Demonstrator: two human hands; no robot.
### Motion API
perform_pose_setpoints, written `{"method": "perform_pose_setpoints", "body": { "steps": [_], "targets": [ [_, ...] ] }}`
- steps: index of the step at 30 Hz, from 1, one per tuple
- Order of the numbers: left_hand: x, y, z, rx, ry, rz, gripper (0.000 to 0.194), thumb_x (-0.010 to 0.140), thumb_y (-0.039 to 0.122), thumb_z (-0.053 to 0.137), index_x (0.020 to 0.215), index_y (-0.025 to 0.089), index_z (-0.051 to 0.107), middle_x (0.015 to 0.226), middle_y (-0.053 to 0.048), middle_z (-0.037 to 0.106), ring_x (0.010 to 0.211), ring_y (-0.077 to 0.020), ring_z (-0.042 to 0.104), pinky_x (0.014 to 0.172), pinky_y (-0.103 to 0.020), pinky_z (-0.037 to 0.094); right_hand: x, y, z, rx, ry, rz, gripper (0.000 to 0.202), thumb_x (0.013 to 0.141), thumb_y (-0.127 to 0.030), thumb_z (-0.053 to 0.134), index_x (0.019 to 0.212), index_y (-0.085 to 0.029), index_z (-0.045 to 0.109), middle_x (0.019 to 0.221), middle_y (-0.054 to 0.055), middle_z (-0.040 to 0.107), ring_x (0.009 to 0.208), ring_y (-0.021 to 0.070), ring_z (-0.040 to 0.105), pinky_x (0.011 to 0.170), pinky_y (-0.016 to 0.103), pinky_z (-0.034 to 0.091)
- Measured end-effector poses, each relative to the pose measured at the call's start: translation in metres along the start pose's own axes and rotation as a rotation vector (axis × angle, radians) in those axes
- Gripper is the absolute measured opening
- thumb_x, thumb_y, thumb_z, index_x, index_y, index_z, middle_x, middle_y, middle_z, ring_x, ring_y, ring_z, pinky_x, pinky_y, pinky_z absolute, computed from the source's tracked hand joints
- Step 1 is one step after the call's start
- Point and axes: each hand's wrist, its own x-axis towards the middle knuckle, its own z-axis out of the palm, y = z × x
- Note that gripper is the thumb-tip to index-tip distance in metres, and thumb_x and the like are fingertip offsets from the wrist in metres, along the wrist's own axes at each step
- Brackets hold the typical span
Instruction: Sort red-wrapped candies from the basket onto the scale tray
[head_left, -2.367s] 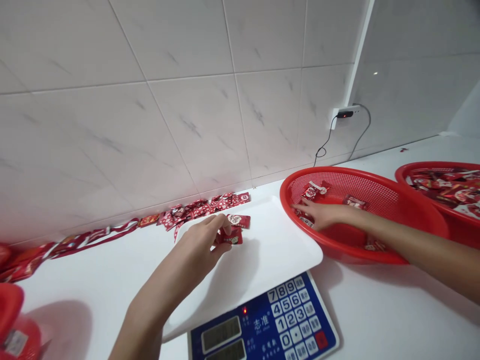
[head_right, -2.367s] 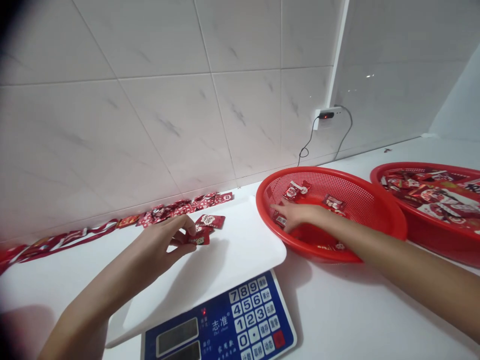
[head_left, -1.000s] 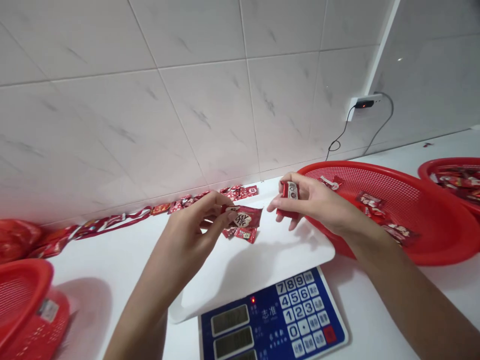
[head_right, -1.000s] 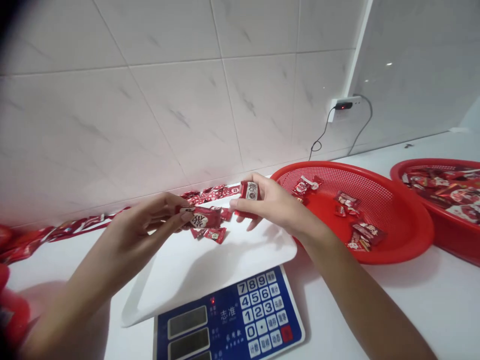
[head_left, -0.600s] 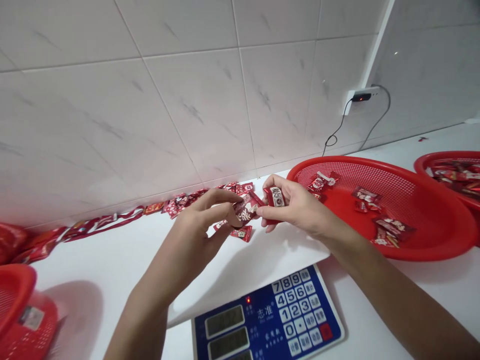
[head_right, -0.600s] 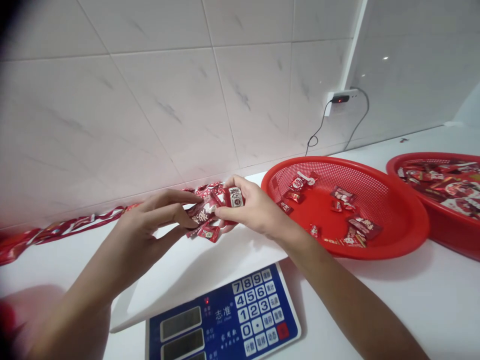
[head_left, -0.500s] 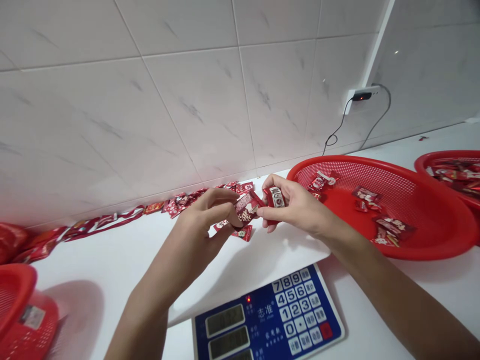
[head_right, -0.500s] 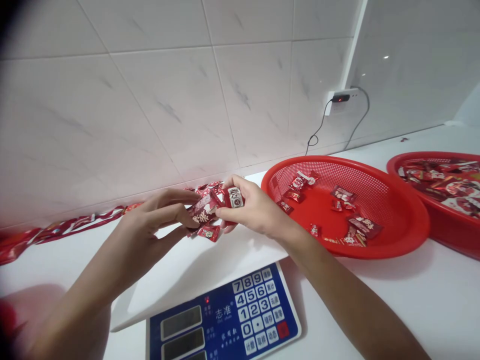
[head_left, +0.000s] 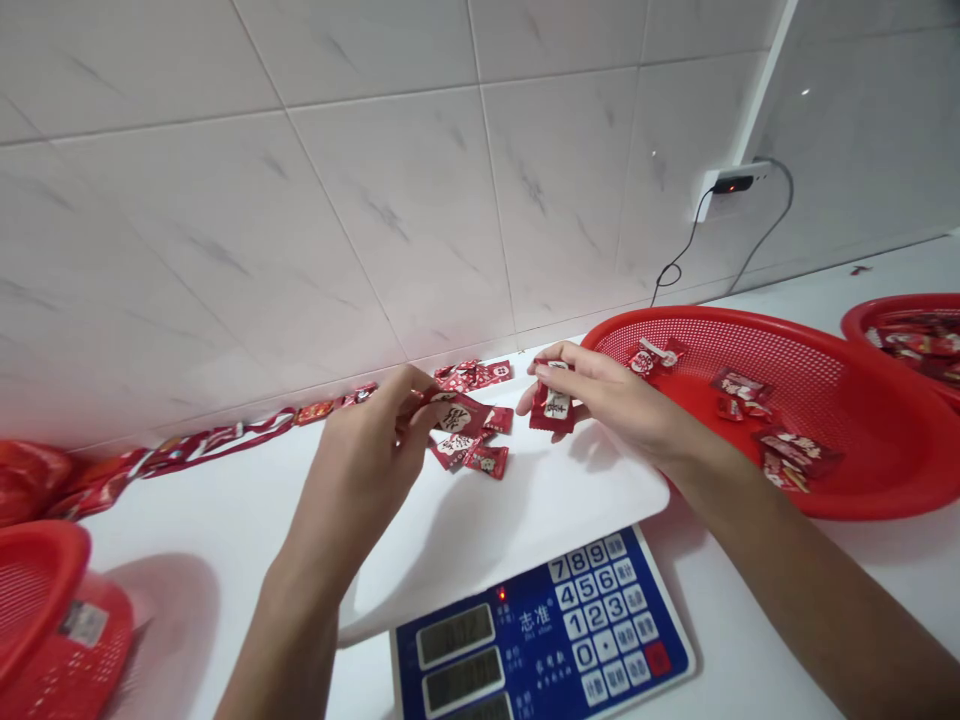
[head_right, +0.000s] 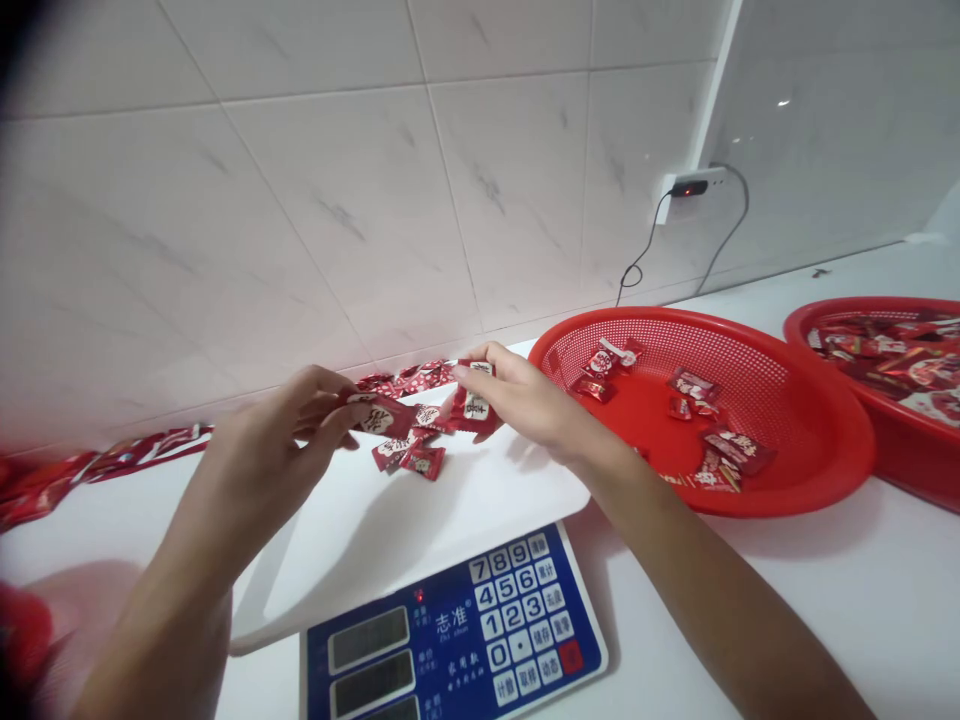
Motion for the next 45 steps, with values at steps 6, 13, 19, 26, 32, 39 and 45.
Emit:
{"method": "perform_pose_setpoints", "body": {
  "steps": [6, 13, 19, 26, 32, 39, 45],
  "targets": [
    [0.001, -0.019, 0.002, 0.123, -0.433, -0.017, 0.017, 0.089, 0.037, 0.054, 0.079, 0.026, 0.062, 0.063, 0.001, 0.069, 0.056, -0.0215, 0.063, 0.053, -0.028, 0.041, 0.003, 0.003, 0.000, -0.071, -0.001, -0.136, 0.012, 0.086, -0.030, 0.074, 0.091, -0.022, 0.067, 0.095, 0.003, 0.074, 0.092, 0.0183, 0.066, 0.090, 0.035, 0.050],
    [-0.003, -0.004, 0.004, -0.006, -0.180, -0.041, 0.028, 0.093, 0.049, 0.055, 0.099, 0.025, 0.067, 0.098, -0.006, 0.077, 0.073, -0.0231, 0.068, 0.059, -0.032, 0.048, 0.002, 0.003, 0.007, -0.001, 0.013, -0.119, 0.025, 0.076, -0.025, 0.086, 0.089, -0.018, 0.066, 0.085, 0.001, 0.072, 0.081, 0.0151, 0.068, 0.081, 0.032, 0.054],
    [-0.004, 0.007, -0.003, -0.396, -0.286, -0.019, 0.041, 0.101, 0.052, 0.045, 0.090, 0.021, 0.070, 0.078, -0.004, 0.072, 0.073, -0.0199, 0.068, 0.064, -0.030, 0.053, -0.002, 0.000, 0.011, 0.010, 0.078, -0.144, 0.029, 0.077, -0.021, 0.087, 0.084, -0.017, 0.058, 0.079, 0.000, 0.070, 0.077, 0.0142, 0.071, 0.078, 0.031, 0.057],
    [-0.009, 0.017, 0.005, -0.372, -0.243, -0.043, 0.024, 0.091, 0.042, 0.066, 0.082, 0.020, 0.068, 0.071, 0.000, 0.068, 0.061, -0.0143, 0.061, 0.053, -0.024, 0.044, -0.003, 0.007, 0.019, -0.011, 0.030, -0.253, 0.033, 0.076, -0.021, 0.086, 0.077, -0.020, 0.053, 0.073, -0.004, 0.065, 0.071, 0.0118, 0.065, 0.070, 0.029, 0.053],
    [-0.009, 0.017, 0.004, -0.266, -0.169, 0.004, 0.024, 0.089, 0.039, 0.064, 0.074, 0.021, 0.064, 0.063, 0.001, 0.063, 0.058, -0.0145, 0.058, 0.051, -0.026, 0.039, -0.001, 0.011, 0.021, 0.023, -0.001, -0.220, 0.035, 0.076, -0.026, 0.087, 0.078, -0.020, 0.052, 0.075, -0.004, 0.064, 0.074, 0.0129, 0.066, 0.071, 0.029, 0.052],
    [-0.008, 0.018, 0.001, -0.264, -0.167, 0.047, 0.021, 0.089, 0.035, 0.064, 0.074, 0.021, 0.067, 0.062, 0.003, 0.064, 0.055, -0.0129, 0.057, 0.049, -0.024, 0.040, -0.002, 0.009, 0.021, 0.081, -0.036, -0.211, 0.036, 0.077, -0.027, 0.088, 0.079, -0.019, 0.053, 0.076, -0.003, 0.068, 0.076, 0.0126, 0.069, 0.074, 0.027, 0.055],
    [-0.011, 0.013, 0.000, -0.083, 0.164, 0.215, 0.011, 0.090, 0.023, 0.067, 0.079, 0.023, 0.069, 0.067, 0.005, 0.067, 0.056, -0.0110, 0.059, 0.053, -0.022, 0.045, -0.006, 0.006, 0.021, 0.218, -0.137, -0.048, 0.029, 0.093, -0.042, 0.074, 0.099, -0.019, 0.058, 0.086, 0.001, 0.070, 0.074, 0.0138, 0.071, 0.075, 0.029, 0.059]
  ]
}}
